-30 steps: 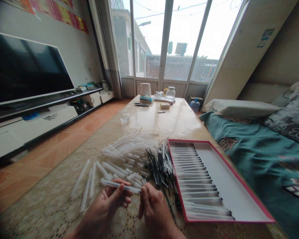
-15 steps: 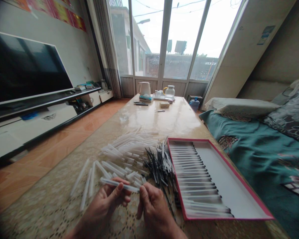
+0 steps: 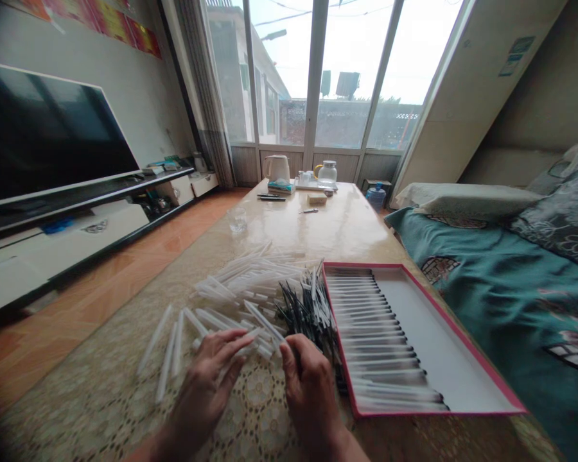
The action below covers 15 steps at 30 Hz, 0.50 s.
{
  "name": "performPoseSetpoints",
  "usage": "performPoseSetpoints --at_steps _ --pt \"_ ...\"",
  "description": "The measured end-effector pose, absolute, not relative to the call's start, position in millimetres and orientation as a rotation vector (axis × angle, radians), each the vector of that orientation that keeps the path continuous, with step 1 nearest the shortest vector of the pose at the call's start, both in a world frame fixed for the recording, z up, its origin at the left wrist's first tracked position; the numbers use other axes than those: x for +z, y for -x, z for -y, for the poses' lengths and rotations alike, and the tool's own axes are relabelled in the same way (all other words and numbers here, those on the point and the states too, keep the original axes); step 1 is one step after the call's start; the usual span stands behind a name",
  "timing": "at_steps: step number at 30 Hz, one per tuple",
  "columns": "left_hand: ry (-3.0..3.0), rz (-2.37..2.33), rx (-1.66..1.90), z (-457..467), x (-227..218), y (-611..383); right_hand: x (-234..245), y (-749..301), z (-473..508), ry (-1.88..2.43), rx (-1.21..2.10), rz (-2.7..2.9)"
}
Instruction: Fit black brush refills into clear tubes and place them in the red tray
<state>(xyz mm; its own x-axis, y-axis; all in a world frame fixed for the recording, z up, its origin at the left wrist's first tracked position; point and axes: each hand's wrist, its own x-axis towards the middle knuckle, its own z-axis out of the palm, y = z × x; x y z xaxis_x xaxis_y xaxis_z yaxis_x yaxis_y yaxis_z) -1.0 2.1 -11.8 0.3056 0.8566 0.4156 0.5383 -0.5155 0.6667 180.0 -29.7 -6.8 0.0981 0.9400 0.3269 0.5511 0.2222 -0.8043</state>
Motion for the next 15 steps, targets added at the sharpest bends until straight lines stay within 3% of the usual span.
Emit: performPoseSetpoints --at_steps 6,15 --pt "-2.540 -1.254 0.831 -7.2 -21.5 1.5 -9.2 -181.0 29.4 1.468 0.571 1.529" --pt "-2.396 -1.263 0.952 -9.6 -17.5 6.9 -10.6 -186.3 26.7 1.420 0.571 1.398"
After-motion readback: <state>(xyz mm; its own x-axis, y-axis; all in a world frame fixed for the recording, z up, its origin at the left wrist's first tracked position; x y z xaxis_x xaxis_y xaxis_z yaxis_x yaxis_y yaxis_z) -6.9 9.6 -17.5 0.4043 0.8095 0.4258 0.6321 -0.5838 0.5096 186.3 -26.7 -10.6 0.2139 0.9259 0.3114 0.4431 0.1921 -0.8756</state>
